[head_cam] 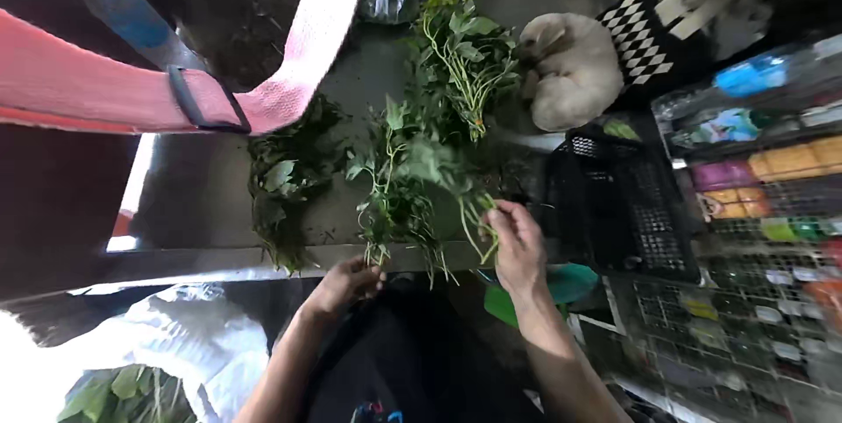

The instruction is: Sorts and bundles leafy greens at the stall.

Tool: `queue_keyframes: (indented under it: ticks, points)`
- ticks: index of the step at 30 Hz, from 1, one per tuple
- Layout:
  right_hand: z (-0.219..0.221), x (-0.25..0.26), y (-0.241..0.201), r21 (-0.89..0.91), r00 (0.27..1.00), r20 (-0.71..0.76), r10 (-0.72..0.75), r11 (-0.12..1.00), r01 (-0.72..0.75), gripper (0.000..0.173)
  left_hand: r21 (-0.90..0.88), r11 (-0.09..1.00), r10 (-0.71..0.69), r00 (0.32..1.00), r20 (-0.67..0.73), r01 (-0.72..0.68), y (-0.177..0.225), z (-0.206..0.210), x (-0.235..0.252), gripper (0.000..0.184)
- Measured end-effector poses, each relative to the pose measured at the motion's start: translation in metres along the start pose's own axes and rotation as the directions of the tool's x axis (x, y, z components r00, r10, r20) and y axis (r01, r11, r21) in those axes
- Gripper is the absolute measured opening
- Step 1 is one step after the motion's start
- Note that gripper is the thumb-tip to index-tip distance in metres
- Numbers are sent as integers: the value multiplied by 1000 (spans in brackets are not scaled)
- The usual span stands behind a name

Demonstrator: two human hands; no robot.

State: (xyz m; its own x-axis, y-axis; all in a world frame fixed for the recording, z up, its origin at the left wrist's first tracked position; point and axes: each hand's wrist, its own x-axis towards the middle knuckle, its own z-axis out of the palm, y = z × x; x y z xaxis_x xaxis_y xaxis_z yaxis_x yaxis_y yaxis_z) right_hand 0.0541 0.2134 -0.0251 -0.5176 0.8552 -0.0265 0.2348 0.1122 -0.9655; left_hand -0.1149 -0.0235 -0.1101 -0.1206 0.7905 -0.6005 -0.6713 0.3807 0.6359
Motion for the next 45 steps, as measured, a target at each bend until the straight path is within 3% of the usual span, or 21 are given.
queue_keyframes:
  ticks: [3,6,9,12,16,23,27,29,33,36,40,45]
  points:
    - [2,-1,-27,72,957,-133,-258,960,269,21,-22,999,31,995,99,-29,25,-3,-1,22]
    - [17,-11,-40,119,953,-101,-284,948,295,20,33,998,53,994,93,-56,50,-8,2,19]
    - [49,-26,-28,79,997,43,-71,995,68,31,53,998,43,999,15,-44,54,-3,10,22]
    - [80,-40,8,-66,952,268,148,989,-135,47,-38,999,-17,998,-68,14,33,13,19,30]
    - [96,-55,35,-367,873,383,303,917,-157,51,-189,981,-68,987,-145,40,7,30,20,40]
    - [90,-38,35,-375,904,408,128,926,38,45,-316,949,0,1000,-10,-4,14,26,17,37]
    - [84,-18,27,-318,806,498,319,932,-172,47,-202,977,44,993,-112,-66,19,33,23,39]
    - [77,-13,31,-246,790,512,338,938,-242,49,-177,980,64,982,-176,-96,18,39,28,39]
    - [53,-15,41,-8,862,434,261,958,-286,42,-191,965,136,965,-226,-181,18,52,36,24]
    - [33,-10,46,106,905,352,238,951,-291,35,-189,956,163,942,-293,-224,17,65,42,23]
    - [5,7,52,44,847,471,246,953,-301,39,-174,952,183,925,-333,-251,14,92,44,30]
    - [-16,13,48,-205,760,633,144,979,-15,59,-202,924,225,889,-399,-325,6,133,55,32]
